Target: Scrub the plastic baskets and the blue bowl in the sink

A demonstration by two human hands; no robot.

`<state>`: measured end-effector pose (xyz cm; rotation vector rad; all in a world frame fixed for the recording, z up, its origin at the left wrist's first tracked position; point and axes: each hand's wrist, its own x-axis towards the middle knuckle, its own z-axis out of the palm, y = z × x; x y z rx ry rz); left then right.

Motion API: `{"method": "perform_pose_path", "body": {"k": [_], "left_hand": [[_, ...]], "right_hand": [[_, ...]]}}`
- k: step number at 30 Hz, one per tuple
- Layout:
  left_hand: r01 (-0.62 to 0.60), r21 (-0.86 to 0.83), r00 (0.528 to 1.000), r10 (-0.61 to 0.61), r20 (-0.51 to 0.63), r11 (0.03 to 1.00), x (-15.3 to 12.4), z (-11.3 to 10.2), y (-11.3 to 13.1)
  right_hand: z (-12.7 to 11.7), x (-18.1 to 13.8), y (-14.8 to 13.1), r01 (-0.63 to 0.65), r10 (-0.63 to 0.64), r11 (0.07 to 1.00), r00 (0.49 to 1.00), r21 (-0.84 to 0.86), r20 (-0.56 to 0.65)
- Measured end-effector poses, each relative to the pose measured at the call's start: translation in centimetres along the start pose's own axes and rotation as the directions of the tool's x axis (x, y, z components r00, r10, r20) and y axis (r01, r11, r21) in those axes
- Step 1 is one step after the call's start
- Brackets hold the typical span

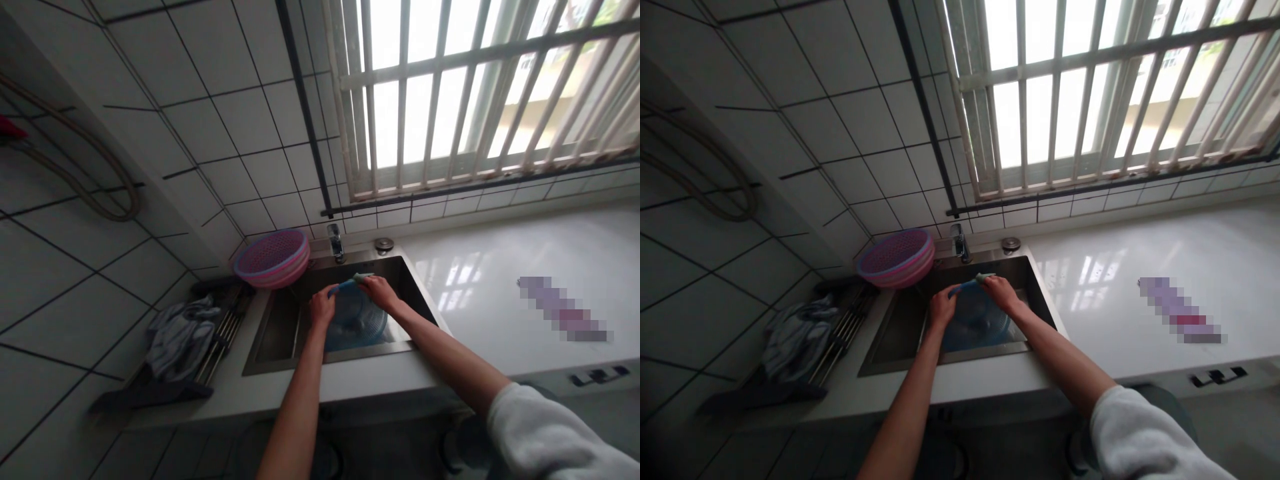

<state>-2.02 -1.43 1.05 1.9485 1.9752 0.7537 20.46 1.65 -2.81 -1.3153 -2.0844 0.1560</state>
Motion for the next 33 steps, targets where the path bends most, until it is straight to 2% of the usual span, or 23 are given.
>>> {"method": "perform_pose_path", "body": {"k": [2, 4, 6, 9, 11, 12, 14, 16, 18, 20, 24, 26, 28, 30, 33], "left_hand": [[0.058, 0.007, 0.997, -0.058, -0.056, 0.998, 0.1, -0.4, 0.0], [0.074, 0.013, 0.995, -0.073, -0.072, 0.997, 0.0, -0.2, 0.4], [0.023, 0.026, 0.999, -0.022, -0.035, 0.999, -0.1, 0.3, 1.0], [-0.078, 0.069, 0.995, 0.073, 0.068, 0.995, -0.3, 1.1, 1.9], [-0.084, 0.084, 0.993, 0.076, 0.092, 0.993, -0.3, 1.1, 1.8], [-0.063, 0.076, 0.996, 0.057, 0.075, 0.995, -0.3, 0.9, 1.6], [0.028, 0.043, 0.999, -0.027, -0.021, 0.999, 0.0, 0.2, 0.8], [0.117, 0.008, 0.986, -0.115, -0.119, 0.993, 0.3, -0.4, 0.2], [0.15, -0.008, 0.976, -0.15, -0.158, 0.989, 0.5, -0.5, 0.0], [0.105, 0.004, 0.987, -0.104, -0.121, 0.994, 0.4, -0.2, 0.3], [-0.08, 0.076, 0.995, 0.076, 0.058, 0.994, -0.3, 0.9, 1.6], [-0.088, 0.082, 0.994, 0.082, 0.07, 0.993, -0.4, 0.9, 1.6], [-0.017, 0.054, 1.0, 0.017, -0.005, 0.998, -0.3, 0.5, 1.2], [0.07, 0.007, 0.991, -0.069, -0.115, 0.998, 0.0, 0.1, 0.5], [0.089, -0.047, 0.977, -0.097, -0.191, 0.995, 0.2, -0.1, 0.1]], "right_hand": [[-0.5, -0.1, 1.1, -0.104, 0.104, 0.995, 0.993, -0.009, -0.052], [-0.5, -0.2, 1.4, -0.152, 0.15, 0.988, 0.984, -0.01, -0.093], [0.0, -0.2, 0.6, -0.106, 0.105, 0.994, 0.99, -0.009, -0.09], [1.2, 0.0, -1.4, 0.074, -0.074, 0.997, 0.997, 0.001, 0.003], [1.5, 0.3, -1.8, 0.126, -0.127, 0.992, 0.991, 0.019, 0.041], [1.3, 0.4, -1.5, 0.104, -0.105, 0.994, 0.994, 0.026, 0.029], [0.6, 0.5, -0.2, -0.025, 0.026, 0.999, 0.999, 0.03, -0.041], [-0.1, 0.4, 1.4, -0.169, 0.17, 0.985, 0.979, 0.021, -0.11], [-0.5, 0.0, 2.2, -0.232, 0.229, 0.973, 0.963, -0.002, -0.143], [0.0, -0.3, 1.8, -0.187, 0.182, 0.982, 0.973, -0.023, -0.139], [1.6, -0.3, -0.9, 0.081, -0.081, 0.997, 0.997, -0.002, 0.002], [1.9, 0.0, -1.3, 0.115, -0.115, 0.993, 0.993, 0.021, 0.027], [1.4, 0.1, -0.5, 0.024, -0.023, 0.999, 0.999, 0.034, -0.042], [0.6, 0.1, 1.0, -0.128, 0.132, 0.991, 0.983, 0.038, -0.125], [-0.3, -0.4, 2.7, -0.271, 0.27, 0.962, 0.952, 0.01, -0.143]]}}
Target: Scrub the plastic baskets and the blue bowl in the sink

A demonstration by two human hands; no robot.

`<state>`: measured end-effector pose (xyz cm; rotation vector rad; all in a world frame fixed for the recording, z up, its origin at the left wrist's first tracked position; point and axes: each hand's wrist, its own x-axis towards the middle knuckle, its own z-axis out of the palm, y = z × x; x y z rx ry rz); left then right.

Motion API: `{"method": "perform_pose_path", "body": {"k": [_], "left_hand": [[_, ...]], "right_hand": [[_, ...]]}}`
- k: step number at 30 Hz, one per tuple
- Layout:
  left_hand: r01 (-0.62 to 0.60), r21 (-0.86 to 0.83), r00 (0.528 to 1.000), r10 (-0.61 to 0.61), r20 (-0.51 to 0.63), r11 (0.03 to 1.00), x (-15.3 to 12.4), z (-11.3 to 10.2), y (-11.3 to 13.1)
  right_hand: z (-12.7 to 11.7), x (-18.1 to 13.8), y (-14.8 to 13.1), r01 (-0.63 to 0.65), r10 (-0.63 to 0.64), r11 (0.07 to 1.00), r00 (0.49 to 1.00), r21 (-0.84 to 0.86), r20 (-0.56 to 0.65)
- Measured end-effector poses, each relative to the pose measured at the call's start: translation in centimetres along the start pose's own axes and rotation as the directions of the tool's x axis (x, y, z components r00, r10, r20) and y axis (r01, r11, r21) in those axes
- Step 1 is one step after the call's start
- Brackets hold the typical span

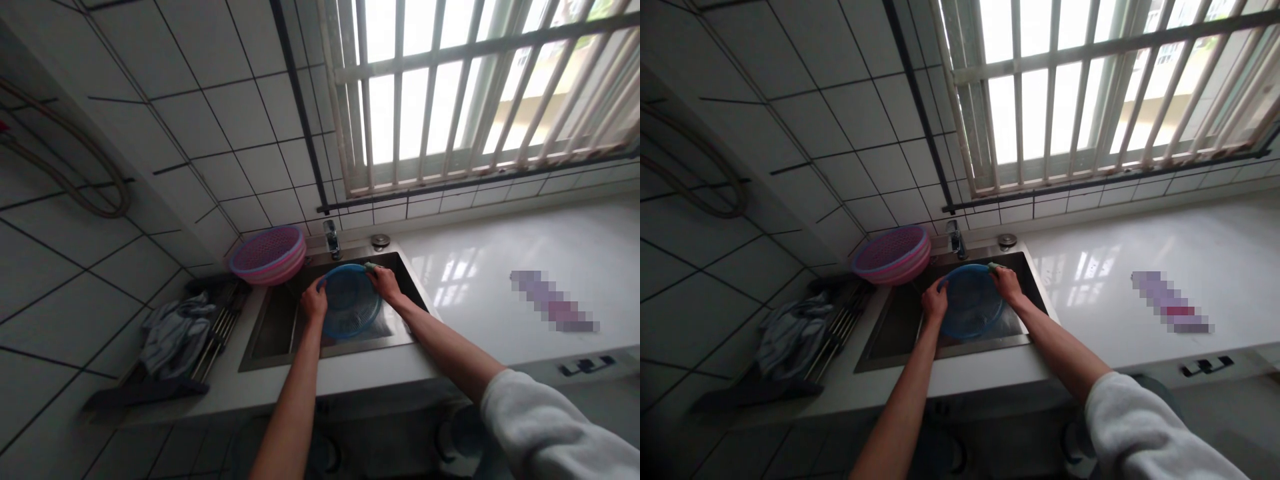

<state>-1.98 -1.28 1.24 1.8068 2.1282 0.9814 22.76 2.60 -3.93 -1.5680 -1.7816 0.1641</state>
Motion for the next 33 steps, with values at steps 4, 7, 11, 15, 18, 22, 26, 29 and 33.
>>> {"method": "perform_pose_path", "body": {"k": [4, 7, 11, 15, 18, 22, 26, 29, 33], "left_hand": [[-0.098, 0.017, 0.991, 0.096, 0.097, 0.995, -0.7, 0.6, 0.9], [-0.175, 0.057, 0.96, 0.158, 0.229, 0.983, -1.3, 0.8, 1.5], [-0.087, 0.035, 0.988, 0.082, 0.135, 0.996, -1.0, 0.5, 0.9], [0.01, -0.039, 0.999, -0.012, -0.031, 0.999, -0.4, 0.3, 0.0], [-0.051, -0.025, 0.999, 0.051, -0.011, 0.998, -0.6, 0.7, 0.2], [-0.18, 0.057, 0.971, 0.168, 0.169, 0.982, -1.2, 1.3, 0.9], [-0.157, 0.07, 0.97, 0.14, 0.198, 0.985, -1.2, 1.1, 0.9], [-0.016, 0.04, 0.997, 0.013, 0.078, 0.999, -0.6, 0.8, 0.5], [0.046, 0.004, 0.999, -0.046, 0.014, 0.999, -0.2, 0.8, 0.3]], "right_hand": [[0.6, -0.9, -1.4, 0.121, -0.12, 0.993, 0.99, -0.011, 0.069], [1.6, -1.4, -3.3, 0.307, -0.308, 0.951, 0.935, 0.034, 0.177], [1.2, -0.9, -2.5, 0.194, -0.196, 0.981, 0.976, 0.032, 0.091], [0.0, -0.3, 0.3, -0.053, 0.053, 0.999, 0.999, -0.009, 0.003], [0.2, -0.6, 0.2, -0.011, 0.012, 0.999, 1.0, -0.047, 0.015], [1.7, -1.4, -2.5, 0.226, -0.222, 0.974, 0.966, -0.013, 0.135], [1.9, -1.2, -3.2, 0.263, -0.265, 0.964, 0.952, 0.039, 0.152], [0.8, -0.5, -1.4, 0.075, -0.075, 0.997, 0.996, 0.015, 0.044], [0.1, -0.3, -0.2, -0.01, 0.01, 1.0, 1.0, -0.012, 0.01]]}}
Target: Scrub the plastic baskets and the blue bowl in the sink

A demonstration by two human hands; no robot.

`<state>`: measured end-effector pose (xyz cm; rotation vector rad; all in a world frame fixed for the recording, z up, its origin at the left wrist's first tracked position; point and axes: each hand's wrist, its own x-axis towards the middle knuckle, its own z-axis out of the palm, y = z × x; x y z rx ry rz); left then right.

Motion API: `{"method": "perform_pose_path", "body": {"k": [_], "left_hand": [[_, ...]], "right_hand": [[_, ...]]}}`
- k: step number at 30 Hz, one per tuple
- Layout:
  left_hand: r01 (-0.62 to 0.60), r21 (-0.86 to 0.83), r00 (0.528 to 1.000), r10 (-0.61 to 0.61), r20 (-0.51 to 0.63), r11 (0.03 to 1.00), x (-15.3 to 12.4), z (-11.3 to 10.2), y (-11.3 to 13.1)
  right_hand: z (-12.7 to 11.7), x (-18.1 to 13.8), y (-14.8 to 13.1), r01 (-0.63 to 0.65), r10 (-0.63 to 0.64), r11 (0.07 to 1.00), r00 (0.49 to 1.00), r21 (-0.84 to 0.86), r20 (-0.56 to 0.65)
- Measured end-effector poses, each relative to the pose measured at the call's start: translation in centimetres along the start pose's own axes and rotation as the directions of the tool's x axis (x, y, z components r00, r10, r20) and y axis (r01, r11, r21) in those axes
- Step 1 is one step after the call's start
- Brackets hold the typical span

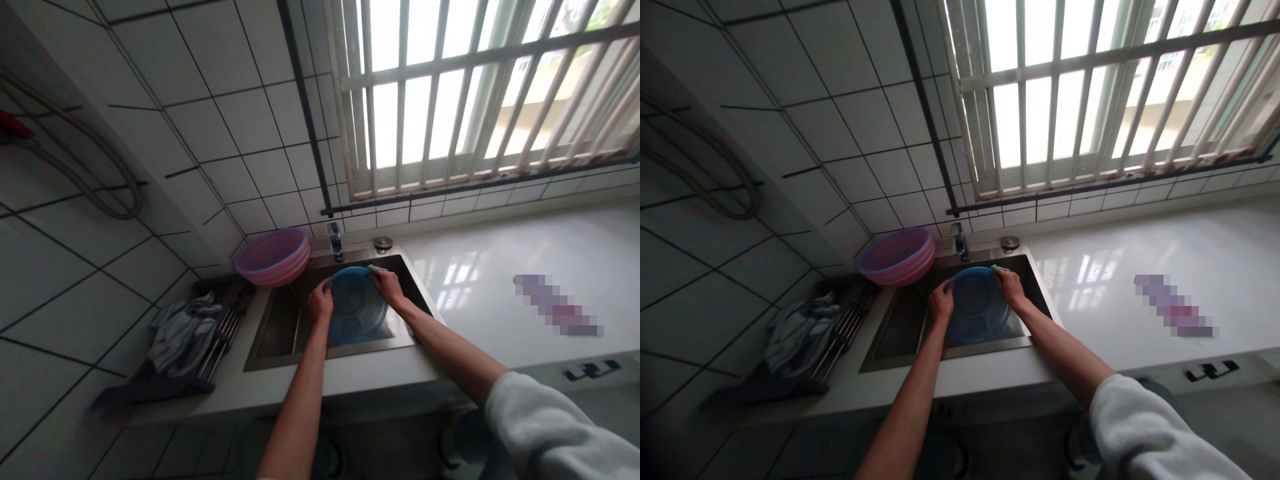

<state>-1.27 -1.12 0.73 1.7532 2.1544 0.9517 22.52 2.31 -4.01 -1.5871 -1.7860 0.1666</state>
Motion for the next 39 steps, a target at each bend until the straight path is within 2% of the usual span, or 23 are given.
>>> {"method": "perform_pose_path", "body": {"k": [3, 5, 7, 9, 11, 13, 15, 17, 20, 23, 26, 29, 31, 35, 37, 39], "left_hand": [[-0.116, 0.008, 0.989, 0.114, 0.098, 0.993, -0.3, 0.5, 0.2], [-0.195, 0.016, 0.965, 0.189, 0.182, 0.981, -0.6, 0.8, 0.3], [-0.209, 0.01, 0.957, 0.202, 0.206, 0.978, -0.7, 0.9, 0.3], [-0.138, -0.017, 0.978, 0.139, 0.156, 0.99, -0.5, 0.7, 0.1], [-0.029, -0.074, 0.998, 0.033, 0.056, 0.997, -0.1, 0.4, -0.1], [0.042, -0.14, 0.998, -0.048, -0.038, 0.989, 0.2, 0.1, -0.4], [0.039, -0.176, 0.994, -0.057, -0.094, 0.984, 0.3, 0.0, -0.5], [0.0, -0.163, 0.992, -0.021, -0.122, 0.987, 0.2, -0.1, -0.5], [-0.041, -0.107, 0.992, 0.028, -0.12, 0.993, -0.2, -0.2, -0.4], [-0.087, -0.029, 0.996, 0.087, -0.015, 0.996, -0.6, -0.2, 0.0], [-0.194, 0.041, 0.972, 0.186, 0.142, 0.98, -1.0, -0.1, 0.5], [-0.235, 0.068, 0.955, 0.217, 0.202, 0.97, -1.0, 0.1, 0.7], [-0.174, 0.054, 0.974, 0.164, 0.159, 0.983, -0.8, 0.0, 0.5], [-0.017, -0.061, 1.0, 0.017, -0.002, 0.998, -0.1, -0.3, -0.3], [0.005, -0.082, 1.0, -0.004, 0.013, 0.997, 0.0, -0.2, -0.6], [-0.003, -0.069, 0.998, 0.008, 0.065, 0.998, 0.0, 0.2, -0.6]], "right_hand": [[0.8, -0.5, -1.6, 0.133, -0.133, 0.991, 0.989, 0.004, 0.071], [1.6, -0.8, -3.0, 0.255, -0.258, 0.966, 0.955, 0.038, 0.148], [2.0, -0.8, -3.6, 0.301, -0.311, 0.95, 0.935, 0.081, 0.172], [1.9, -0.4, -3.0, 0.231, -0.243, 0.967, 0.964, 0.111, 0.112], [1.6, 0.1, -1.4, 0.067, -0.07, 0.989, 0.997, 0.135, 0.013], [1.2, 0.5, 0.4, -0.11, 0.118, 0.981, 0.992, 0.162, -0.045], [1.1, 0.7, 1.8, -0.187, 0.198, 0.969, 0.979, 0.161, -0.055], [1.1, 0.6, 2.3, -0.192, 0.201, 0.973, 0.978, 0.126, -0.064], [1.1, 0.4, 1.6, -0.113, 0.119, 0.991, 0.989, 0.073, -0.085], [1.1, -0.1, -0.1, 0.019, -0.016, 0.999, 0.999, 0.051, -0.046], [1.2, -0.7, -2.1, 0.168, -0.169, 0.985, 0.984, 0.03, 0.062], [1.3, -0.8, -3.0, 0.241, -0.244, 0.97, 0.961, 0.039, 0.131], [1.1, -0.5, -2.7, 0.19, -0.194, 0.98, 0.977, 0.053, 0.092], [0.4, 0.3, -0.3, -0.042, 0.046, 0.996, 0.998, 0.081, -0.037], [0.2, 0.5, 0.7, -0.091, 0.095, 0.993, 0.995, 0.078, -0.042], [0.2, 0.4, 1.0, -0.067, 0.068, 0.996, 0.998, 0.054, -0.016]]}}
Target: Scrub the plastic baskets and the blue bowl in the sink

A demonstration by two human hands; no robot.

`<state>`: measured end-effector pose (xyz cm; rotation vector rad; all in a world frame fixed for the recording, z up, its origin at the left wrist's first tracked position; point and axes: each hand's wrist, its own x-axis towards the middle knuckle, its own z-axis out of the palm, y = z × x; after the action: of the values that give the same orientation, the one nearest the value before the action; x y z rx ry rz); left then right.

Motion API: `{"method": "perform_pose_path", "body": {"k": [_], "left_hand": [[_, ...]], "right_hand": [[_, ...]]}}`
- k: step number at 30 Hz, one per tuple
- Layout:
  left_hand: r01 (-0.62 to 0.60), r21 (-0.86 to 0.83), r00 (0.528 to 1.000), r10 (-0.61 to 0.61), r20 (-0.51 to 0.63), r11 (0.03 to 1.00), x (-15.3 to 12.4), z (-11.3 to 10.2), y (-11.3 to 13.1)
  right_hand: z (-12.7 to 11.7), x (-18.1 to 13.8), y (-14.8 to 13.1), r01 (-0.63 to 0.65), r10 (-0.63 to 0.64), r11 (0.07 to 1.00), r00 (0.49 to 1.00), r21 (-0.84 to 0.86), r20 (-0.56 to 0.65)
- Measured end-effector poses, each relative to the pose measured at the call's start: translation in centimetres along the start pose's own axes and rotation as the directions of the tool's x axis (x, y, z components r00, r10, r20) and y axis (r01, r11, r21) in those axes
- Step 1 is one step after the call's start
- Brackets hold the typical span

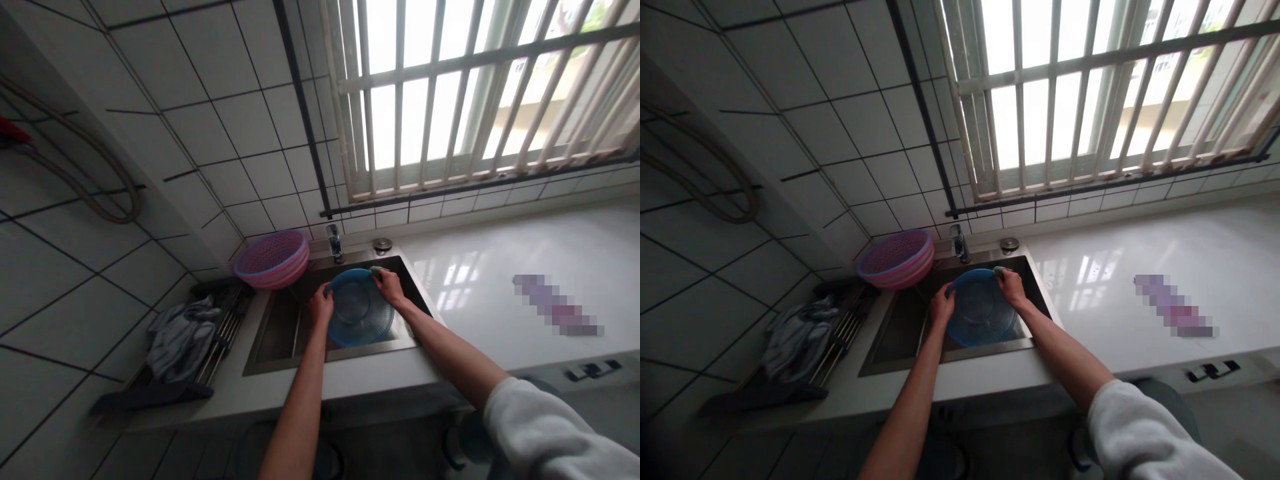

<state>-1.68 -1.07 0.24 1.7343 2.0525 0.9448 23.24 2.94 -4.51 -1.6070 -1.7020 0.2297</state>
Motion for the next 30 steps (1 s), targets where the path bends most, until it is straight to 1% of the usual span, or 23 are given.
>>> {"method": "perform_pose_path", "body": {"k": [1, 3, 5, 6, 8, 9, 10, 11, 13, 14, 16, 17, 19, 21, 23, 25, 27, 30], "left_hand": [[-0.02, 0.005, 1.0, 0.02, 0.022, 1.0, 0.0, 0.2, 0.0], [-0.11, -0.002, 0.992, 0.11, 0.064, 0.994, -0.1, 0.7, 0.2], [-0.221, -0.009, 0.969, 0.221, 0.113, 0.975, -0.2, 1.1, 0.3], [-0.256, -0.003, 0.957, 0.254, 0.141, 0.967, -0.3, 1.2, 0.3], [-0.25, 0.03, 0.953, 0.241, 0.185, 0.968, -0.3, 1.1, 0.2], [-0.221, 0.054, 0.959, 0.207, 0.194, 0.974, -0.2, 0.9, 0.2], [-0.185, 0.075, 0.967, 0.168, 0.189, 0.98, -0.1, 0.7, 0.1], [-0.144, 0.091, 0.977, 0.128, 0.169, 0.985, -0.1, 0.4, 0.0], [-0.058, 0.102, 0.994, 0.048, 0.097, 0.993, 0.1, -0.1, -0.1], [-0.017, 0.097, 0.998, 0.012, 0.061, 0.995, 0.2, -0.2, -0.1], [0.025, 0.083, 0.999, -0.027, 0.02, 0.996, 0.3, -0.5, 0.0], [0.02, 0.079, 1.0, -0.021, 0.015, 0.997, 0.3, -0.5, 0.1], [-0.029, 0.079, 0.999, 0.027, 0.035, 0.996, 0.1, -0.3, 0.4], [-0.094, 0.093, 0.992, 0.085, 0.094, 0.991, -0.3, -0.1, 0.9], [-0.139, 0.119, 0.979, 0.119, 0.165, 0.983, -0.7, 0.1, 1.2], [-0.156, 0.143, 0.972, 0.126, 0.199, 0.977, -0.9, 0.1, 1.3], [-0.134, 0.147, 0.979, 0.108, 0.172, 0.98, -0.9, -0.1, 1.1], [-0.032, 0.117, 0.998, 0.024, 0.062, 0.993, -0.3, -0.6, 0.5]], "right_hand": [[0.1, -0.1, -0.2, 0.035, -0.034, 0.999, 0.999, -0.014, 0.024], [0.4, -0.6, -1.4, 0.14, -0.136, 0.99, 0.986, -0.031, 0.092], [0.8, -1.2, -3.0, 0.263, -0.257, 0.965, 0.952, -0.015, 0.166], [1.0, -1.4, -3.8, 0.319, -0.314, 0.948, 0.929, 0.006, 0.196], [1.2, -1.7, -4.8, 0.385, -0.387, 0.921, 0.893, 0.054, 0.23], [1.1, -1.6, -4.9, 0.387, -0.392, 0.919, 0.891, 0.069, 0.23], [1.0, -1.5, -4.7, 0.364, -0.371, 0.929, 0.904, 0.074, 0.214], [0.8, -1.3, -4.2, 0.316, -0.324, 0.946, 0.928, 0.072, 0.182], [0.4, -0.7, -2.7, 0.179, -0.185, 0.982, 0.978, 0.067, 0.095], [0.1, -0.5, -1.9, 0.114, -0.118, 0.991, 0.991, 0.071, 0.057], [-0.2, -0.2, -0.5, 0.037, -0.039, 0.997, 0.999, 0.073, 0.026], [-0.3, -0.2, -0.2, 0.027, -0.028, 0.998, 0.999, 0.062, 0.022], [-0.2, -0.4, -0.5, 0.056, -0.056, 0.998, 0.998, 0.023, 0.023], [0.2, -0.9, -1.6, 0.144, -0.143, 0.99, 0.988, -0.013, 0.055], [0.7, -1.3, -3.1, 0.253, -0.248, 0.967, 0.961, -0.021, 0.125], [1.1, -1.5, -4.0, 0.317, -0.308, 0.948, 0.933, -0.02, 0.184], [1.0, -1.2, -4.0, 0.306, -0.295, 0.952, 0.937, -0.028, 0.186], [0.3, -0.5, -2.5, 0.164, -0.158, 0.985, 0.983, -0.052, 0.096]]}}
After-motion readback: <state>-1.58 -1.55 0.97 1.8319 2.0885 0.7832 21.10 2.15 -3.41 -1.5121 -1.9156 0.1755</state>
